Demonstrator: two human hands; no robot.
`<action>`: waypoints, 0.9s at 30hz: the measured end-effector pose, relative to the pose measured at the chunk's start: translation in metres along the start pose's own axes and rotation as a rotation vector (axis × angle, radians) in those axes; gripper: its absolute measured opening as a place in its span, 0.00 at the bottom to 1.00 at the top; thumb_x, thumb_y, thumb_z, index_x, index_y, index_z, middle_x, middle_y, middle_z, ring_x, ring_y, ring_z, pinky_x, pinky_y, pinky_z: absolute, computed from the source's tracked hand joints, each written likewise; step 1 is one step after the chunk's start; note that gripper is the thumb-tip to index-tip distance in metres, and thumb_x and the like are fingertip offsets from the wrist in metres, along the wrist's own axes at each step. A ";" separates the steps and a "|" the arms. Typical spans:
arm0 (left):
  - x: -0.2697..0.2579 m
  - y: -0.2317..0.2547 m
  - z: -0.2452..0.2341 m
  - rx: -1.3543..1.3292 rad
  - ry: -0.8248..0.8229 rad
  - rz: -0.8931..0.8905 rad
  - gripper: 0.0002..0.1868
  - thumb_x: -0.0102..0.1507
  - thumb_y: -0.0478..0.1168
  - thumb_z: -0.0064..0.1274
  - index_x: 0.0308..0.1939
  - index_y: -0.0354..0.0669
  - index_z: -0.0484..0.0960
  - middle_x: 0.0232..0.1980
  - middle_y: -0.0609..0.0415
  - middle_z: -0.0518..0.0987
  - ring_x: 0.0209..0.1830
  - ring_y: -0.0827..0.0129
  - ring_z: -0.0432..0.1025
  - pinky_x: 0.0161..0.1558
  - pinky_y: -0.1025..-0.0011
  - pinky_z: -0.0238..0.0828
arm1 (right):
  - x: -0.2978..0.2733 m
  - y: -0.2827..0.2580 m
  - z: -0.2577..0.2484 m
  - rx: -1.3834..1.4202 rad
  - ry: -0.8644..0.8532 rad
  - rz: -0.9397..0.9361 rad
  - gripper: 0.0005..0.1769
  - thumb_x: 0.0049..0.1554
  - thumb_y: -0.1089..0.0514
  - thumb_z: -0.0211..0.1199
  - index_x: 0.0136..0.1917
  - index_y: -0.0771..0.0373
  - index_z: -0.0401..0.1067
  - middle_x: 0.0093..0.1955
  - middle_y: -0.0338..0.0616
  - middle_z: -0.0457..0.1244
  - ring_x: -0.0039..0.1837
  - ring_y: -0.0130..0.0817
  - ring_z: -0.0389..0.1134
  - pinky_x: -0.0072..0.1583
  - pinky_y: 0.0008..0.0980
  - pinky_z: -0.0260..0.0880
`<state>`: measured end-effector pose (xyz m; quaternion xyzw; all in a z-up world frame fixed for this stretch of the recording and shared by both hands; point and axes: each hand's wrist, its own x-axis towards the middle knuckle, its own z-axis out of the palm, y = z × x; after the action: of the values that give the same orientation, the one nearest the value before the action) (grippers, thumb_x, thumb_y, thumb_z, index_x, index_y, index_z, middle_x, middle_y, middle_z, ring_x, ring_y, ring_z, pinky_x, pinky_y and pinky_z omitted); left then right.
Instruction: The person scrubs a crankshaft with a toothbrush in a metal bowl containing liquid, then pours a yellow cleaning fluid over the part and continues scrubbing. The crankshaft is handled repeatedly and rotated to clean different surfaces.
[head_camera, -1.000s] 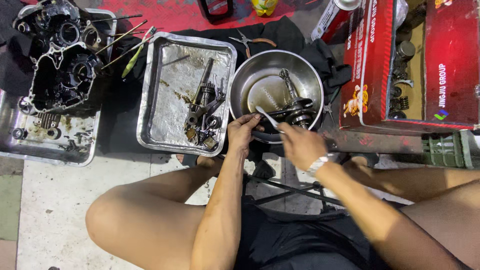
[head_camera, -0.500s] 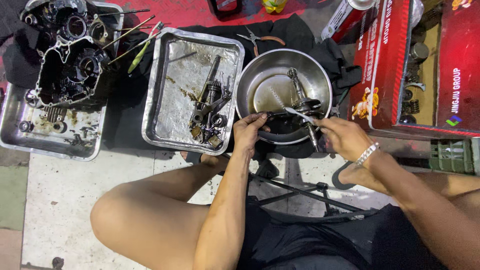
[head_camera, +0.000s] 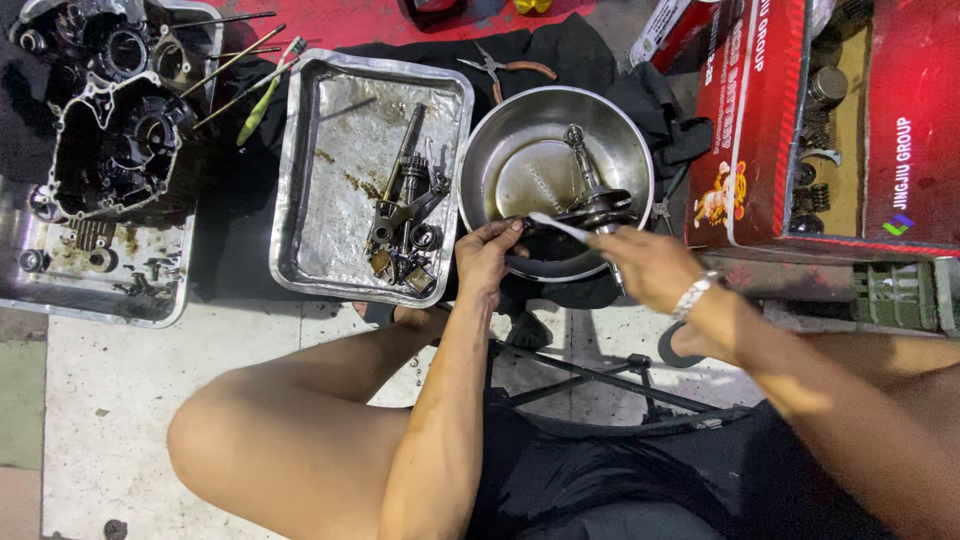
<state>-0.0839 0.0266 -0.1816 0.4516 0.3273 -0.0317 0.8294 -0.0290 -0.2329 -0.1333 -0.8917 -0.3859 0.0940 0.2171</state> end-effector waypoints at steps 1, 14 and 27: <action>0.001 -0.002 -0.002 -0.022 -0.011 0.003 0.12 0.60 0.35 0.62 0.45 0.29 0.85 0.35 0.51 0.84 0.22 0.73 0.73 0.25 0.77 0.69 | -0.001 -0.002 -0.001 -0.018 0.030 -0.028 0.21 0.61 0.59 0.55 0.67 0.51 0.72 0.52 0.52 0.68 0.42 0.47 0.72 0.43 0.41 0.76; 0.008 -0.009 -0.001 -0.030 -0.007 0.028 0.13 0.60 0.34 0.63 0.46 0.26 0.84 0.35 0.49 0.83 0.22 0.72 0.72 0.26 0.76 0.69 | 0.012 -0.054 -0.001 0.091 0.103 0.070 0.14 0.62 0.60 0.58 0.61 0.57 0.72 0.44 0.51 0.67 0.42 0.52 0.70 0.44 0.47 0.72; -0.001 -0.003 0.001 -0.004 -0.076 0.071 0.12 0.60 0.35 0.64 0.44 0.30 0.83 0.33 0.52 0.82 0.24 0.72 0.74 0.27 0.76 0.67 | -0.008 -0.107 0.018 0.217 0.273 0.386 0.15 0.61 0.64 0.57 0.61 0.57 0.69 0.44 0.60 0.67 0.45 0.64 0.69 0.45 0.56 0.67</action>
<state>-0.0849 0.0237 -0.1822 0.4598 0.2795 -0.0188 0.8427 -0.1098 -0.1685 -0.1004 -0.9247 -0.1636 0.0532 0.3395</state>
